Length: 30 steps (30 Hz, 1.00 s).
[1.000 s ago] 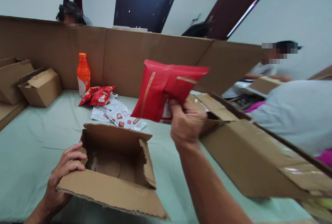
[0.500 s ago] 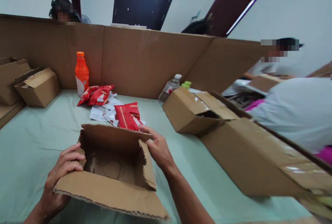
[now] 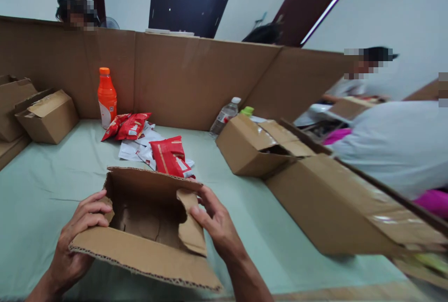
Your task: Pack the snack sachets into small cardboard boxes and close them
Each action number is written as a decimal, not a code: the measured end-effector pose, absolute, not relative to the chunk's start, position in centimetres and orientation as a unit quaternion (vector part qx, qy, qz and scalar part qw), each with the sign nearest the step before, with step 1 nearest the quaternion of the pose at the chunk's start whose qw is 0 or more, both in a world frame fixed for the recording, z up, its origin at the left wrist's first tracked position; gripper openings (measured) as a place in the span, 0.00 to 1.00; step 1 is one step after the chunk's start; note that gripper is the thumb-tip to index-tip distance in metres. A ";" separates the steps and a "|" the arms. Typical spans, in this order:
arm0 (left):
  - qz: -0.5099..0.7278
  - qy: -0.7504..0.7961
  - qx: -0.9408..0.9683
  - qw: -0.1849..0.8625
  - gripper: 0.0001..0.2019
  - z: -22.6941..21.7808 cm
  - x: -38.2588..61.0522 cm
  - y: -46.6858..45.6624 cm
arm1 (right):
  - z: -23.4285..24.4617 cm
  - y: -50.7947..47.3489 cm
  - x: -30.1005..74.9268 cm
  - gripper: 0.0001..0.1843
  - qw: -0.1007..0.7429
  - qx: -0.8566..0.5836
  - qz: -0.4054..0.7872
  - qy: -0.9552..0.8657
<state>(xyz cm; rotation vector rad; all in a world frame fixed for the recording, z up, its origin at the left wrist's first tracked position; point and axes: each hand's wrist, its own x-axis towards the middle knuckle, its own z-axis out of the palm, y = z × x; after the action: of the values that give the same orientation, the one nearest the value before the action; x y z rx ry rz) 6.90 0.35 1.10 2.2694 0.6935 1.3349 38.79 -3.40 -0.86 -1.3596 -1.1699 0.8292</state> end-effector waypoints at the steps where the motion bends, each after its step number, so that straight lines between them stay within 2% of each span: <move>1: 0.479 0.249 0.816 0.208 0.14 1.1 6.9 0.4 | -0.4 -3.3 38.3 0.35 0.542 -0.567 0.362 -0.503; 4: 0.474 0.249 0.818 0.209 0.15 1.1 6.8 0.4 | 0.6 -3.2 37.3 0.35 0.539 -0.566 0.384 -0.491; 9: 0.474 0.252 0.816 0.213 0.19 1.2 6.9 0.3 | 1.5 -3.7 36.6 0.30 0.547 -0.574 0.380 -0.476; 17: 0.475 0.251 0.817 0.210 0.14 1.0 6.9 0.3 | 1.6 -3.5 36.8 0.23 0.534 -0.581 0.371 -0.489; 21: 0.467 0.244 0.822 0.215 0.07 1.2 6.7 0.2 | 1.7 -3.4 36.5 0.24 0.537 -0.583 0.383 -0.474; 27: 0.465 0.238 0.820 0.234 0.08 1.4 6.5 0.2 | 1.9 -3.6 36.0 0.22 0.545 -0.589 0.385 -0.455; 30: 0.478 0.250 0.809 0.234 0.04 1.6 6.6 0.3 | 1.1 -3.3 36.3 0.25 0.548 -0.589 0.395 -0.443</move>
<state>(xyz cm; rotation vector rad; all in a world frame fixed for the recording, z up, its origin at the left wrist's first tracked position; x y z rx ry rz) 6.57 0.30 1.59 2.2210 0.6859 1.3120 36.25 -3.28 1.11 -1.3956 -1.0505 0.9362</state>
